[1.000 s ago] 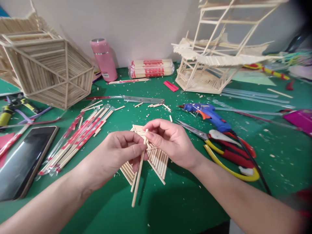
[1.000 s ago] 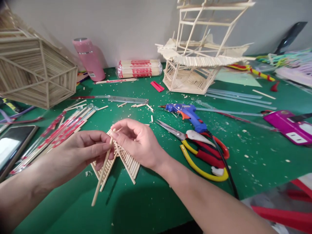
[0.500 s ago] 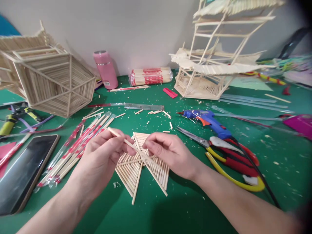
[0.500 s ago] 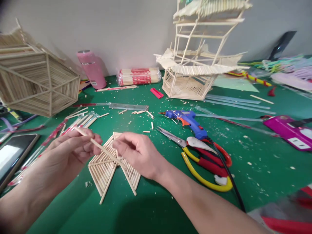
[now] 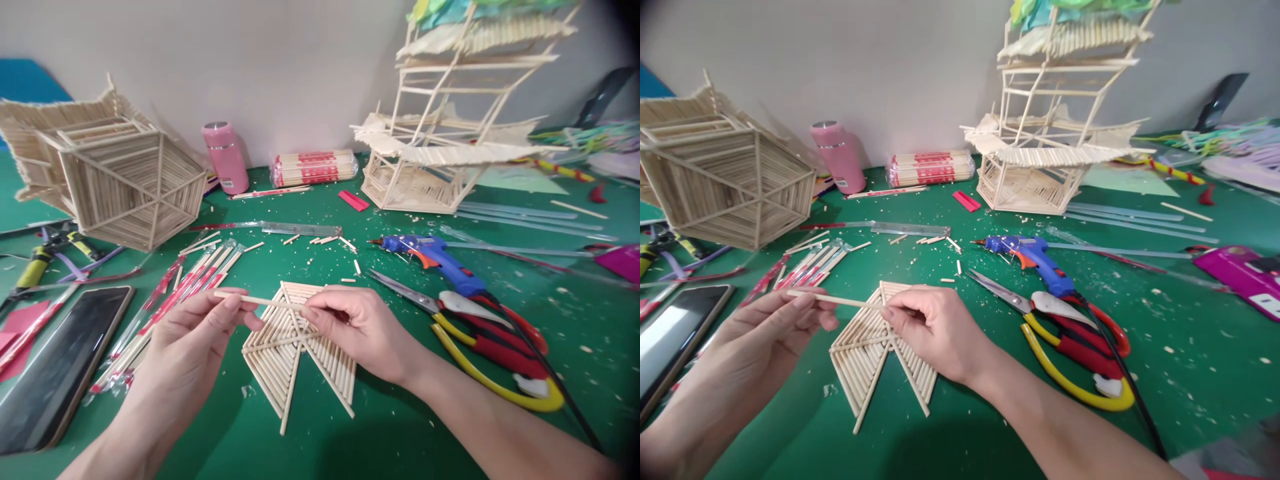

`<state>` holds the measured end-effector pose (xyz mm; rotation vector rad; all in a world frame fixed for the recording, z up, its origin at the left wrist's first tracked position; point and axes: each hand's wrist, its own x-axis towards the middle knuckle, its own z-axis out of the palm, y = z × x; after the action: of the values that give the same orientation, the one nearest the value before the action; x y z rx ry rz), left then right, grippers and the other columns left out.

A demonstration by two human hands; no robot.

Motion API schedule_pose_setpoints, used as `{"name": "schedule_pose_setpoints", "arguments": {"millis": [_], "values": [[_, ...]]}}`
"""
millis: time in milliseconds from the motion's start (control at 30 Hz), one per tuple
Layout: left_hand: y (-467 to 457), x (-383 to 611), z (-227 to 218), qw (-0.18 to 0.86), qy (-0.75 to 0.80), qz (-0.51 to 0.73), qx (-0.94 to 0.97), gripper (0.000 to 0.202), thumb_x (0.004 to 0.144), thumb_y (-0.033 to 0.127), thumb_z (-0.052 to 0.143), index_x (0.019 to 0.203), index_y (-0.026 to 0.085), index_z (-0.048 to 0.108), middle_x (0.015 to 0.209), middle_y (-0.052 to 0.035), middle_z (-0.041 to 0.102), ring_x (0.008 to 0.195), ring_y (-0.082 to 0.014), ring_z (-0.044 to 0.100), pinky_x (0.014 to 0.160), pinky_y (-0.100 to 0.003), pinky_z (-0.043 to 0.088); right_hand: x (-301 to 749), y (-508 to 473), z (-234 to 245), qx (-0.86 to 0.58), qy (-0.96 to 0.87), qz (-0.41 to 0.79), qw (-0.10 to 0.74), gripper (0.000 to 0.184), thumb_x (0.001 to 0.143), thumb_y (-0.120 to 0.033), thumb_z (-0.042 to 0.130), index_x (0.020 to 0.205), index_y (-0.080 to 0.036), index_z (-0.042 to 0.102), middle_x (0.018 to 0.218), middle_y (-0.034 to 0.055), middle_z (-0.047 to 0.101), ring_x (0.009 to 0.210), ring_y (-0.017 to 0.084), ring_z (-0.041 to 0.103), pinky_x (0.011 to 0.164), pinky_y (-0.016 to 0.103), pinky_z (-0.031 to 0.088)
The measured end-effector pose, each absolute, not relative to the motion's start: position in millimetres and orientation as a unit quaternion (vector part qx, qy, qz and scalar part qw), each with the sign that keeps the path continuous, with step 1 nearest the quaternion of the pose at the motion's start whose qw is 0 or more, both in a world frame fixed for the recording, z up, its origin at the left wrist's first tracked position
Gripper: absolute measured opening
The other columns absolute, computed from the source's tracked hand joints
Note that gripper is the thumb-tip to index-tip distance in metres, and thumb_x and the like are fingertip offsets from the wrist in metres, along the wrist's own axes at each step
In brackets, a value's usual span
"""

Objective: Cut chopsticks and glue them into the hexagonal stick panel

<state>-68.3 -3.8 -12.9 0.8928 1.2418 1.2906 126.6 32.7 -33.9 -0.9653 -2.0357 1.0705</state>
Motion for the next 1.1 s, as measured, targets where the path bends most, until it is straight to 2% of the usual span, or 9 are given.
{"name": "schedule_pose_setpoints", "arguments": {"millis": [133, 200, 267, 333, 433, 533, 700, 900, 1100], "values": [[-3, -77, -8, 0.517, 0.547, 0.552, 0.36, 0.011, 0.077, 0.023, 0.06, 0.072, 0.017, 0.068, 0.067, 0.0005, 0.068, 0.064, -0.0098, 0.06, 0.064, -0.019, 0.049, 128, 34, -34, -0.362, -0.779, 0.389, 0.332, 0.019, 0.086, -0.022, 0.051, 0.076, -0.016, 0.065, 0.066, -0.0014, 0.058, 0.062, 0.009, 0.052, 0.056, 0.02, 0.038], [-3, -80, -5, 0.471, 0.584, 0.562, 0.348, 0.01, 0.078, 0.023, 0.059, 0.072, 0.019, 0.066, 0.07, 0.0024, 0.067, 0.065, -0.0097, 0.06, 0.066, -0.022, 0.049, 130, 35, -35, -0.368, -0.783, 0.375, 0.332, 0.019, 0.086, -0.021, 0.051, 0.076, -0.016, 0.065, 0.064, -0.0017, 0.056, 0.061, 0.009, 0.051, 0.055, 0.02, 0.038], [-5, -81, -2, 0.347, 0.658, 0.552, 0.376, 0.012, 0.08, 0.028, 0.058, 0.073, 0.022, 0.065, 0.071, 0.0049, 0.065, 0.069, -0.0119, 0.059, 0.071, -0.028, 0.048, 132, 36, -36, -0.37, -0.795, 0.35, 0.329, 0.021, 0.087, -0.021, 0.05, 0.074, -0.016, 0.065, 0.06, -0.0021, 0.053, 0.059, 0.009, 0.049, 0.054, 0.021, 0.037], [-8, -79, -1, 0.176, 0.697, 0.507, 0.476, 0.014, 0.082, 0.033, 0.054, 0.075, 0.025, 0.063, 0.075, 0.0057, 0.062, 0.076, -0.0149, 0.058, 0.075, -0.033, 0.046, 132, 36, -38, -0.36, -0.818, 0.31, 0.324, 0.023, 0.088, -0.022, 0.049, 0.073, -0.016, 0.065, 0.059, -0.0017, 0.053, 0.06, 0.01, 0.048, 0.055, 0.022, 0.036], [-12, -72, -4, 0.022, 0.582, 0.386, 0.716, 0.012, 0.084, 0.026, 0.05, 0.084, 0.024, 0.062, 0.089, 0.0009, 0.061, 0.085, -0.0182, 0.057, 0.076, -0.036, 0.045, 130, 33, -39, -0.331, -0.853, 0.246, 0.321, 0.023, 0.088, -0.025, 0.049, 0.081, -0.015, 0.067, 0.065, 0.0013, 0.057, 0.064, 0.012, 0.049, 0.058, 0.025, 0.036], [-11, -63, -13, -0.008, 0.463, 0.272, 0.844, 0.016, 0.085, 0.018, 0.048, 0.096, 0.017, 0.059, 0.095, -0.0061, 0.062, 0.087, -0.0206, 0.058, 0.074, -0.038, 0.046, 127, 30, -39, -0.31, -0.87, 0.211, 0.32, 0.026, 0.09, -0.028, 0.047, 0.083, -0.013, 0.068, 0.067, 0.0029, 0.056, 0.064, 0.013, 0.048, 0.058, 0.025, 0.036], [-9, -58, -29, 0.017, 0.432, 0.261, 0.863, 0.016, 0.088, 0.012, 0.041, 0.094, 0.017, 0.055, 0.082, -0.0044, 0.06, 0.067, -0.0148, 0.057, 0.055, -0.026, 0.044, 128, 30, -37, -0.296, -0.874, 0.198, 0.33, 0.025, 0.089, -0.026, 0.048, 0.077, -0.014, 0.067, 0.065, 0.0012, 0.056, 0.062, 0.011, 0.047, 0.058, 0.024, 0.037], [-15, -73, -43, -0.014, 0.465, 0.284, 0.839, 0.014, 0.087, 0.016, 0.046, 0.097, 0.015, 0.056, 0.079, -0.0044, 0.058, 0.067, -0.0143, 0.055, 0.059, -0.025, 0.044, 139, 42, -35, -0.319, -0.843, 0.227, 0.369, 0.021, 0.087, -0.025, 0.051, 0.076, -0.016, 0.067, 0.064, 0.0009, 0.059, 0.06, 0.01, 0.051, 0.055, 0.022, 0.04], [-23, -76, -58, -0.077, 0.419, 0.23, 0.875, 0.02, 0.086, 0.013, 0.044, 0.101, 0.014, 0.057, 0.072, -0.0039, 0.059, 0.061, -0.0165, 0.053, 0.058, -0.031, 0.04, 145, 50, -31, -0.405, -0.794, 0.211, 0.4, 0.02, 0.086, -0.022, 0.052, 0.072, -0.015, 0.064, 0.064, 0.0005, 0.056, 0.057, 0.01, 0.048, 0.052, 0.024, 0.039]]}}
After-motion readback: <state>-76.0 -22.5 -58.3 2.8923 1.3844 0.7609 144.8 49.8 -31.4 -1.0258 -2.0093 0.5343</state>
